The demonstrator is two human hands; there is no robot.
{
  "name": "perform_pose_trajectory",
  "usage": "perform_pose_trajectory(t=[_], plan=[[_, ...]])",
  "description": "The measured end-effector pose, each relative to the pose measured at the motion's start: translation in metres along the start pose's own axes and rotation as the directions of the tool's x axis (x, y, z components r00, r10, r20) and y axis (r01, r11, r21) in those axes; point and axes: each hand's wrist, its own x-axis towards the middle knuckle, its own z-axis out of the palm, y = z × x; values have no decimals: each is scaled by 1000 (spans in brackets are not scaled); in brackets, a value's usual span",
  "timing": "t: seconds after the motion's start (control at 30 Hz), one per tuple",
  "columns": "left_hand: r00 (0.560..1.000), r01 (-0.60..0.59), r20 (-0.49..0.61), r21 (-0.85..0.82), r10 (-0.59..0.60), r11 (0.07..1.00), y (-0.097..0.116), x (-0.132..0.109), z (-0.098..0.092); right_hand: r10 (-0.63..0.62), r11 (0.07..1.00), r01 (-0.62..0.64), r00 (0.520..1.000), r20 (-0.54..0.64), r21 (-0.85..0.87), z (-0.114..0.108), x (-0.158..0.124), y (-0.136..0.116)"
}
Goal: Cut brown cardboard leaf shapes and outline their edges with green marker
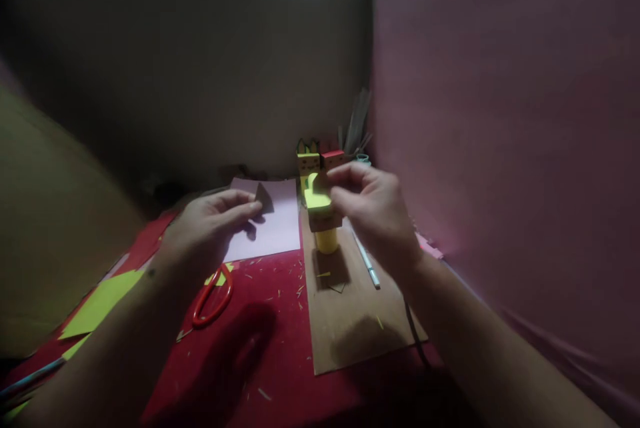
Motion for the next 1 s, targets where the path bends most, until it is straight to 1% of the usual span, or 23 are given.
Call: perform_pose_trajectory(t=[0.03,0.07,0.1,0.17,0.23,0.3,0.47,0.6,0.87,1.0], plan=[[1000,-28,-12,0,28,1000,3,10,7,-39,999,39,999,-31,-4,-7,13,0],[999,-48,-14,12,48,999,6,18,15,-15,999,16,1000,-26,43,-13,26,3],[998,-62,-10,31,62,998,8,25,23,45,996,-44,999,-13,72,-16,36,7],[997,-78,7,83,77,994,9,36,38,60,996,-60,998,-5,66,-20,52,19],[996,-85,25,134,82,987,7,42,48,77,995,-77,997,15,64,-20,59,30],[996,-85,40,170,79,982,3,45,53,96,993,-100,994,54,69,-19,60,39],[996,-80,57,222,69,972,-6,48,55,93,989,-104,990,104,103,-19,54,53],[995,-96,59,227,84,969,-9,47,56,88,987,-104,988,126,126,-19,52,59],[995,-89,70,196,76,977,-12,48,59,95,984,-114,986,136,139,-18,49,61],[995,-89,63,192,79,977,-14,50,58,95,986,-110,988,120,127,-17,48,61]])
